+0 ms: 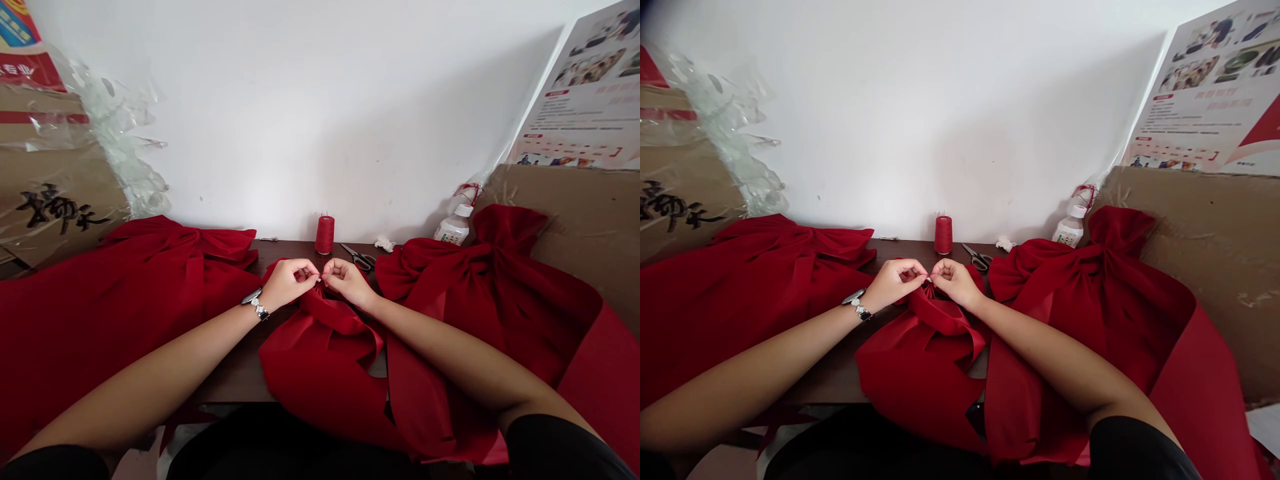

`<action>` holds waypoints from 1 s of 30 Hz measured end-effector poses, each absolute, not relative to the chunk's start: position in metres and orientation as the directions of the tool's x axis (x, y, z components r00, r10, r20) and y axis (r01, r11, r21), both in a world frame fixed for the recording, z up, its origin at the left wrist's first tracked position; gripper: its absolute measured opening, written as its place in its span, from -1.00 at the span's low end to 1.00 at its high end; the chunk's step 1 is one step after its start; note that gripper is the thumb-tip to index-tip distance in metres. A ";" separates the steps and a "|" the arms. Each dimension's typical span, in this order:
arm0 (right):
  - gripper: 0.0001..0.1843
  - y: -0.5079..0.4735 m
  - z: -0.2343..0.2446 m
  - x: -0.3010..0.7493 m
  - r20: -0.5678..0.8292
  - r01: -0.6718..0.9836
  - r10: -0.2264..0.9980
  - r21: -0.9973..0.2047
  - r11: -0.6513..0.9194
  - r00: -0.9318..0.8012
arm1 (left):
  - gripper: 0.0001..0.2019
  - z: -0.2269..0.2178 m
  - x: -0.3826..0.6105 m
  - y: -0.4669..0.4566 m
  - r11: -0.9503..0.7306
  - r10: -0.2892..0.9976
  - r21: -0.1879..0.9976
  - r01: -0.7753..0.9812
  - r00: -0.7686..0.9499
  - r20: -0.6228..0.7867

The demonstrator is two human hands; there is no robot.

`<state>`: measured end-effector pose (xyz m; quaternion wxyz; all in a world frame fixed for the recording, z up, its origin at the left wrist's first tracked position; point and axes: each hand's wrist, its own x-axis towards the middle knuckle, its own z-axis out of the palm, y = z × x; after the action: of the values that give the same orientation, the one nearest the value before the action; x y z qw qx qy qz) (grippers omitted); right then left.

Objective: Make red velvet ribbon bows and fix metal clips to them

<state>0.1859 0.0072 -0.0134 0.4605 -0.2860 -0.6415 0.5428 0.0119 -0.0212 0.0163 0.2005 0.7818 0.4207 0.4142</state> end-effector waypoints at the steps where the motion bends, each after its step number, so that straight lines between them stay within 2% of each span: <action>1: -0.75 0.007 -0.014 0.186 0.284 -0.132 0.864 -0.959 0.251 -0.416 | -0.89 0.016 0.012 -0.021 -0.567 0.823 0.662 0.490 0.304 0.479; 18: -0.80 0.007 -0.012 0.186 0.302 -0.071 0.861 -0.951 0.300 -0.409 | -0.89 0.016 0.012 -0.021 -0.584 0.810 0.620 0.524 0.327 0.487; 30: -0.71 0.006 -0.010 0.185 0.285 -0.054 0.868 -0.956 0.288 -0.406 | -0.87 0.014 0.011 -0.020 -0.582 0.813 0.632 0.513 0.328 0.482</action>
<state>0.1854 0.0055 -0.0102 0.4506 -0.3066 -0.6642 0.5116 0.0112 -0.0196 0.0136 0.1865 0.7933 0.4177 0.4017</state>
